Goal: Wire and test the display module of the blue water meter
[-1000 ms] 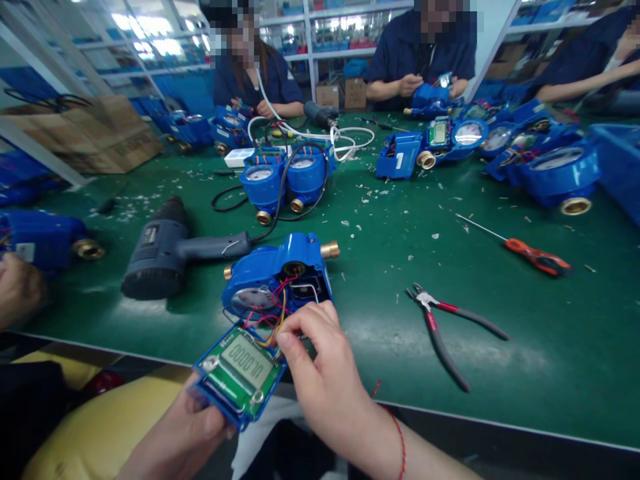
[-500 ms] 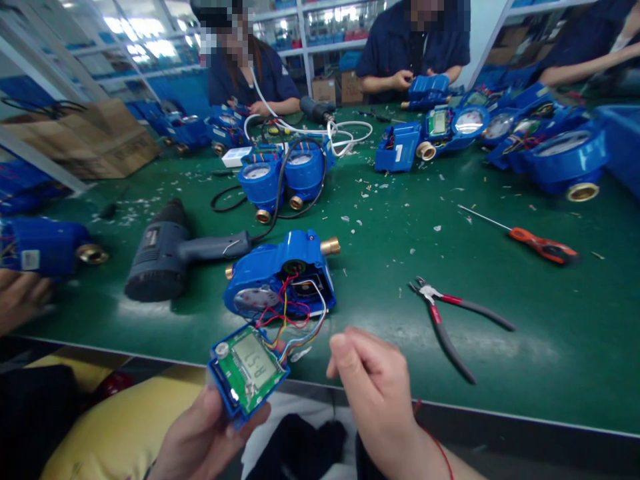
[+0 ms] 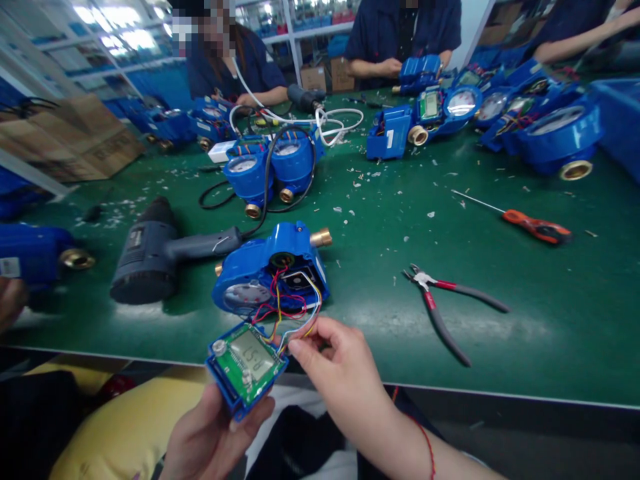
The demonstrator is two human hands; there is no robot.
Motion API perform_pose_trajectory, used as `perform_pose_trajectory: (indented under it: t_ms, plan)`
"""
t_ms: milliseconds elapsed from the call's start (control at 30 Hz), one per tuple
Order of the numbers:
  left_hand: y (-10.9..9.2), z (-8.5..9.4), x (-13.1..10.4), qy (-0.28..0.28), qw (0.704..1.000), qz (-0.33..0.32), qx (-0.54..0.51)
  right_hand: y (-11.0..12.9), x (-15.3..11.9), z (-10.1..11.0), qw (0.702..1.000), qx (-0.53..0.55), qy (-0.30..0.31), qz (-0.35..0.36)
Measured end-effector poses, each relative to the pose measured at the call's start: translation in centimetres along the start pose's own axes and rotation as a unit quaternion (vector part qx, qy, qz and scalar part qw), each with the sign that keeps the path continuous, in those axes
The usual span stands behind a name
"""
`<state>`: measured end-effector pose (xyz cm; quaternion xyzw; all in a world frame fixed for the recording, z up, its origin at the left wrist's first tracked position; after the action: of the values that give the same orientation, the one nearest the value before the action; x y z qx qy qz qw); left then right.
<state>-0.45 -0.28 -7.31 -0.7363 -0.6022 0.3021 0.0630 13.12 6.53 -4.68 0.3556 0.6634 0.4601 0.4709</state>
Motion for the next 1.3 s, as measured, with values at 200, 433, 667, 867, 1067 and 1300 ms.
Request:
perform_pose_trajectory:
  t_ms: [200,433,667,867,1067,1300]
  plan:
    - [0.0,0.1,-0.3,-0.012,1.0,0.009,-0.013,1.4,-1.0,2.1,0.989,-0.139,-0.027,0.052]
    - [-0.2,-0.1,-0.5,0.017,1.0,0.024,-0.01,4.0,-2.1,8.1,0.883,-0.403,-0.161,0.176]
    - [0.3,-0.5,-0.2,0.021,0.999,0.009,-0.036,3.7,-2.0,5.7,0.929,-0.293,-0.134,0.18]
    - [0.3,-0.8,-0.3,0.021,0.999,-0.004,-0.027,0.5,-0.2,0.0,0.993,0.071,0.052,-0.078]
    - [0.3,-1.0,-0.5,0.04,0.999,-0.017,0.008,0.3,0.3,-0.3,0.988,0.113,0.025,-0.101]
    - [0.2,-1.1,-0.3,0.02,0.997,-0.022,0.069,-0.3,0.3,0.3,0.986,0.078,0.008,-0.146]
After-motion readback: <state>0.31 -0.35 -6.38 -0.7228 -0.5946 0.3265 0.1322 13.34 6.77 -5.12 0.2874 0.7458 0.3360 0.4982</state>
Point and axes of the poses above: each hand's wrist, its own x-axis towards the middle knuckle, its own z-axis out of the back of the hand, y = z × x, the point moved 6 cm from there along x, towards the middle knuckle, and after that the axes turned 4 degrees about -z, right-handed, at the moved point
